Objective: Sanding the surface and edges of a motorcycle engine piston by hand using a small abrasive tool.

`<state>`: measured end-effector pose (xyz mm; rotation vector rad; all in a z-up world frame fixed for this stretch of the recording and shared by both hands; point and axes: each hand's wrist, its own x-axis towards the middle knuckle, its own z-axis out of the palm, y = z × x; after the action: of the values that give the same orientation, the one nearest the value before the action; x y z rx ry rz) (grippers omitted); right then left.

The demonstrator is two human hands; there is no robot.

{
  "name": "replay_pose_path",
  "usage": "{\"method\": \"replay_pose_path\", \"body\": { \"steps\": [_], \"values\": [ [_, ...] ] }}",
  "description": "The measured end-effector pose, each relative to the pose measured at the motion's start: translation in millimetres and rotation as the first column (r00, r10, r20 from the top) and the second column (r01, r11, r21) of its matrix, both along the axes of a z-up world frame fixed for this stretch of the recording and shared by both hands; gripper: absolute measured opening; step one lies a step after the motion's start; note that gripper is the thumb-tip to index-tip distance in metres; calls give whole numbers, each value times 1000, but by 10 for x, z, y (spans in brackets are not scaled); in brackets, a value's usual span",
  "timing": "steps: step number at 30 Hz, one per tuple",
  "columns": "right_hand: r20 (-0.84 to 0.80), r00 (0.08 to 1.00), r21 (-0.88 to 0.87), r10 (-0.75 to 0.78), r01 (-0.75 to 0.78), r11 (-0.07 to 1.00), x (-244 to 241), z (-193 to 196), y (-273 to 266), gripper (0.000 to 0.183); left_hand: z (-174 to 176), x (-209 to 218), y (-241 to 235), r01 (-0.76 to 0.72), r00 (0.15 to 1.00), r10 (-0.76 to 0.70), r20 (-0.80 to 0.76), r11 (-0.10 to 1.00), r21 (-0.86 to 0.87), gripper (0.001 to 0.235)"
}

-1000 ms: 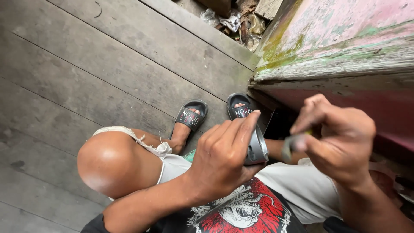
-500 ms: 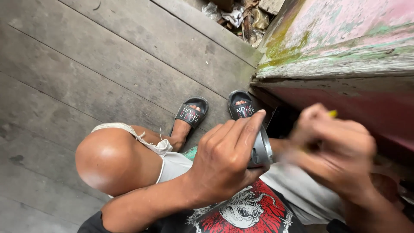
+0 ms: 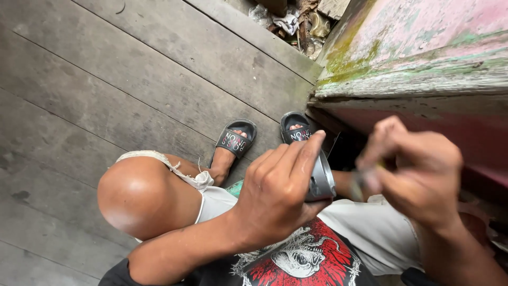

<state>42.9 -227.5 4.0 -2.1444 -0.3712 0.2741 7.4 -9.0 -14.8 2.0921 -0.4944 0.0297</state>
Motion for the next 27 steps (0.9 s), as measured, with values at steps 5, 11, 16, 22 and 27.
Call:
{"method": "replay_pose_path", "body": {
  "steps": [5, 11, 16, 22, 27],
  "values": [
    [54, 997, -177, -56, 65, 982, 19, -69, 33, 18, 12, -24, 36, 0, 1000, 0, 0, 1000, 3, 84],
    [-5, 1000, -93, -13, 13, 996, 52, -53, 66, 12, 0, -26, 40, -8, 999, 8, 34, 1000, 27, 81],
    [104, 995, -148, -3, 19, 989, 102, -103, 55, 13, -32, 0, 6, -38, 998, 36, 59, 998, 43, 79],
    [114, 993, -120, 14, 0, 993, 67, -16, 126, 14, -61, -34, -4, -35, 998, 30, 53, 996, 86, 83],
    [121, 990, 61, -71, 64, 996, 85, 179, -77, 11, -12, 4, 23, -73, 994, 72, 85, 997, 6, 80]
  ]
}}
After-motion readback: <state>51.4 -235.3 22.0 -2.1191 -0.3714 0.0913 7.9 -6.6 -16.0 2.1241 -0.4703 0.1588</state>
